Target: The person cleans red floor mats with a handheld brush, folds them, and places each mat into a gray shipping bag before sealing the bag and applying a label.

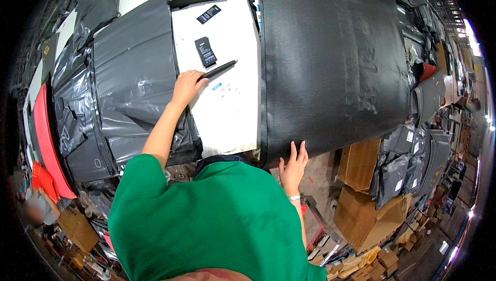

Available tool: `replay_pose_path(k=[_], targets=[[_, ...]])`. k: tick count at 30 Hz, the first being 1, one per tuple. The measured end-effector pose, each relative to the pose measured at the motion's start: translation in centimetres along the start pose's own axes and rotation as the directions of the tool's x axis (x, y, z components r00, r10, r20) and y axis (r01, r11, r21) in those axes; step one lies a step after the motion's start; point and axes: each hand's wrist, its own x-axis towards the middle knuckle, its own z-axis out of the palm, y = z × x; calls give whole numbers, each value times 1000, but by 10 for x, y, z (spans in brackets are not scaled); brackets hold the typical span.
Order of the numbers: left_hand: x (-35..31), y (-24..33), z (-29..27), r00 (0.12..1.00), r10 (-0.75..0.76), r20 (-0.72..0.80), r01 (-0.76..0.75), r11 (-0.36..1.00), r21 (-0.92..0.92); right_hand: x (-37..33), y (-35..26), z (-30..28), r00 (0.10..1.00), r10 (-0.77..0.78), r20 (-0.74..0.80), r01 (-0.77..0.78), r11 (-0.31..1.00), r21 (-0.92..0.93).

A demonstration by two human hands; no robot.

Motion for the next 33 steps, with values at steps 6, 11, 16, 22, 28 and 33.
replay_pose_path(k=[6, 11, 16, 22, 28, 33], targets=[[-12, 9, 7, 840, -167, 516, 385, 854, -349, -1, -2, 4, 1000, 7, -23, -7, 1000, -4], [-8, 30, -5, 970, -194, 149, 190, 981, 37, -2, -3, -2, 1000, 15, 16, -15, 1000, 15], [40, 13, 3, 969, 81, -234, -38, 982, 184, -3, 15, -1, 999, -36, -33, 42, 975, 217], [52, -8, 14, 1000, 28, -10, -25, 974, 227, -46, 91, 56, 656, 716, 240, -438, 102, 893], [63, -15, 0, 993, 35, 116, -49, 991, 127, -51, 104, 123, 386, 463, 798, -512, -611, 603], [63, -9, -6, 992, -30, 120, 9, 984, 176, -60, 113, 143, 318, 403, 858, -561, -649, 513]])
